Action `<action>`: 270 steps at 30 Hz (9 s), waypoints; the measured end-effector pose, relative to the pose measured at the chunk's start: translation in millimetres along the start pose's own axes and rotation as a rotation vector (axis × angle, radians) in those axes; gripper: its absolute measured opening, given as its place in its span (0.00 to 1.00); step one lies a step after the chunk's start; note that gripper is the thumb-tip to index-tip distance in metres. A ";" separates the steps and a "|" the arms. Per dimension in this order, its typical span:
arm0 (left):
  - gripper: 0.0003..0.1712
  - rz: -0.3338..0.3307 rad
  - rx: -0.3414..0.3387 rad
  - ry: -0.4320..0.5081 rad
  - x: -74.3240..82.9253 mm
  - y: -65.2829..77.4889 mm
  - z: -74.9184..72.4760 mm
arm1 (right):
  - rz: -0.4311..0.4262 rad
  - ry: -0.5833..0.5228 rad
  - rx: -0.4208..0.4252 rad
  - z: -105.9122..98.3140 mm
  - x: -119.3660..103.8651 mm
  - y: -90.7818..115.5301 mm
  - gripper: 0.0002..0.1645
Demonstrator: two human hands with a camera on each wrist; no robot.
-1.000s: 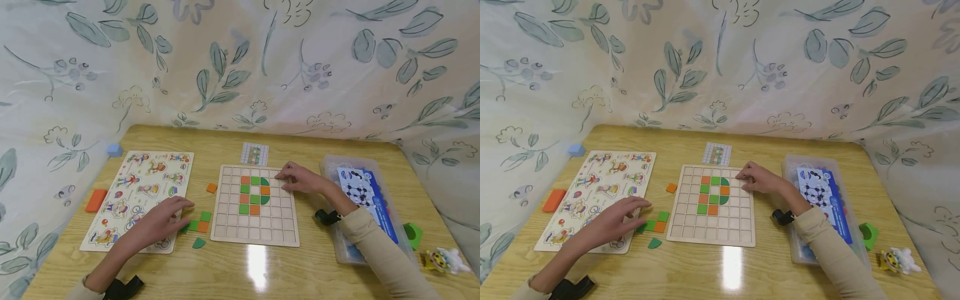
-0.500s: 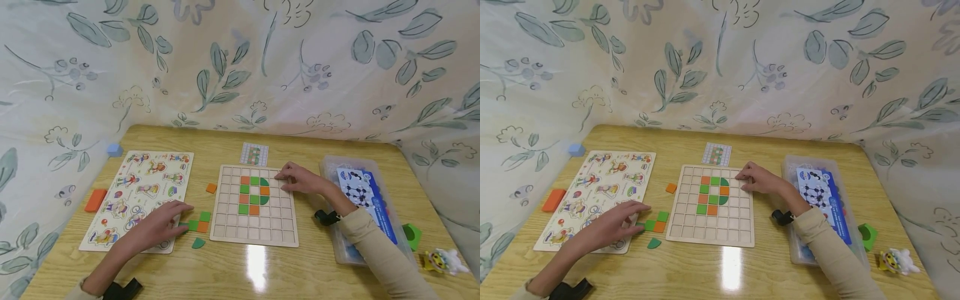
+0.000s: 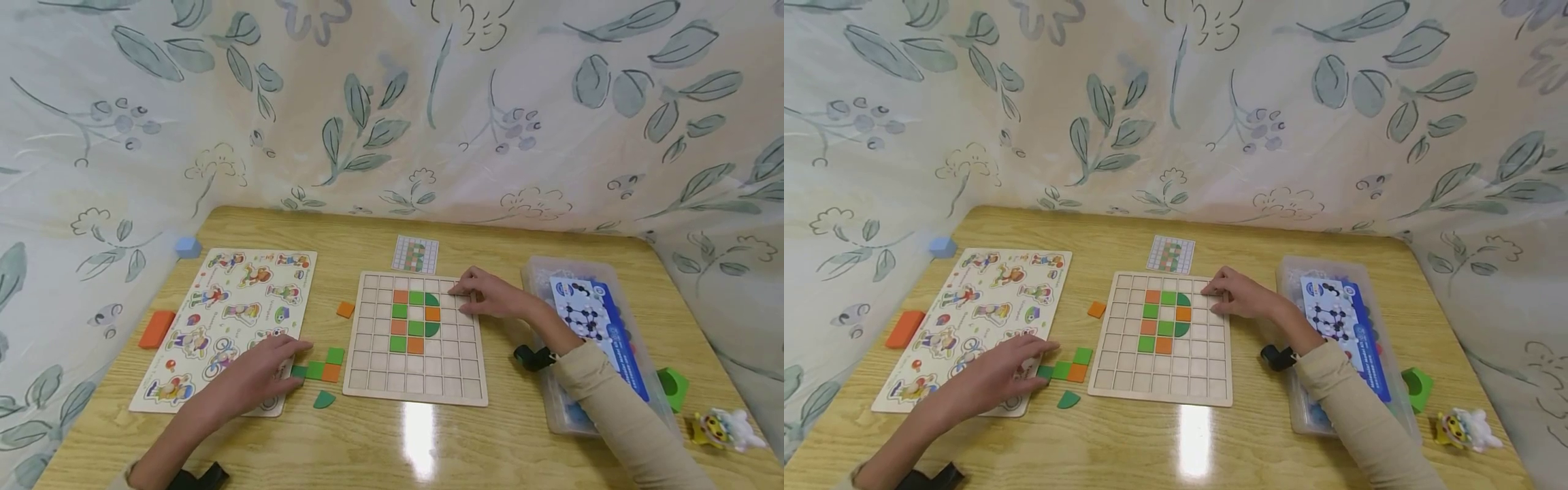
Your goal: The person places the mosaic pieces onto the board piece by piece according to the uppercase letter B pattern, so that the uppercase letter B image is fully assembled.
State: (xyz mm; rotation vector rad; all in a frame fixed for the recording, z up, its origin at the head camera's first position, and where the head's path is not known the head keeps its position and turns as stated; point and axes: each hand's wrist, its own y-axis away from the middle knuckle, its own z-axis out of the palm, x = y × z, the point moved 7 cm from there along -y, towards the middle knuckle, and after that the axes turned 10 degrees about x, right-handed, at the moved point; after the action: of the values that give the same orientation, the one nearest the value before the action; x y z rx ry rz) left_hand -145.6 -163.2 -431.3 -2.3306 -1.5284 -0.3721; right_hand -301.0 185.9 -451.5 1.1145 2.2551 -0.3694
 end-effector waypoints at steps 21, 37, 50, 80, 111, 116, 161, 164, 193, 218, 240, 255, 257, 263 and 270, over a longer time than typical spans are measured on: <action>0.12 0.029 0.032 -0.030 4.8 -2.0 6.3 | -0.012 0.005 0.000 0.0 1.0 2.9 0.22; 0.11 0.034 -0.013 -0.027 6.5 -11.3 8.6 | -0.014 0.005 0.013 -1.5 2.6 3.8 0.21; 0.14 0.069 0.015 0.038 8.5 -17.1 -7.4 | -0.021 0.012 0.010 -0.8 -0.7 2.2 0.21; 0.08 0.086 -0.218 0.538 56.2 -113.7 33.5 | -0.034 0.020 0.010 -1.3 -0.8 2.5 0.21; 0.07 0.361 -0.435 0.374 138.1 -163.6 90.3 | -0.061 -0.023 0.016 -2.2 -1.7 3.8 0.20; 0.07 0.372 -0.449 0.355 138.3 -165.1 92.2 | -0.069 -0.020 0.012 -1.7 -1.5 4.0 0.20; 0.06 0.528 -0.241 0.123 146.9 -145.6 93.9 | -0.052 -0.011 0.010 -2.8 -2.5 2.8 0.21; 0.07 0.539 -0.248 0.094 146.2 -143.7 93.8 | -0.047 -0.016 0.011 -2.1 -0.2 2.8 0.21; 0.16 -0.083 0.026 0.499 -21.6 -24.4 2.3 | -0.046 0.005 0.006 -0.5 0.4 2.5 0.22; 0.27 -0.036 -0.135 0.632 -29.3 -96.0 21.5 | -0.041 -0.009 0.004 -1.1 0.3 3.2 0.23; 0.26 -0.023 -0.172 0.512 -34.5 -115.4 37.1 | -0.025 -0.008 0.004 1.7 -1.0 3.7 0.23; 0.25 -0.010 -0.144 0.482 -29.4 -109.0 32.9 | -0.023 0.002 0.006 -0.5 -2.3 2.2 0.22; 0.25 -0.015 -0.138 0.479 -29.2 -106.8 33.0 | -0.023 0.002 0.003 -0.3 -2.5 2.1 0.22; 0.23 0.026 -0.167 0.495 -25.3 -95.6 32.3 | -0.021 0.002 0.007 -0.8 -1.5 2.3 0.22; 0.25 0.092 -0.259 0.517 -18.8 -85.3 37.0 | -0.012 0.001 0.005 -1.1 -0.8 1.8 0.22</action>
State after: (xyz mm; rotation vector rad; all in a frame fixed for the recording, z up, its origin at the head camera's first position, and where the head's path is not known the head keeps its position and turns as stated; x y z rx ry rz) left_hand -230.0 -132.1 -461.4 -2.2276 -1.1710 -1.1046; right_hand -299.6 187.0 -450.1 1.1044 2.2640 -0.3789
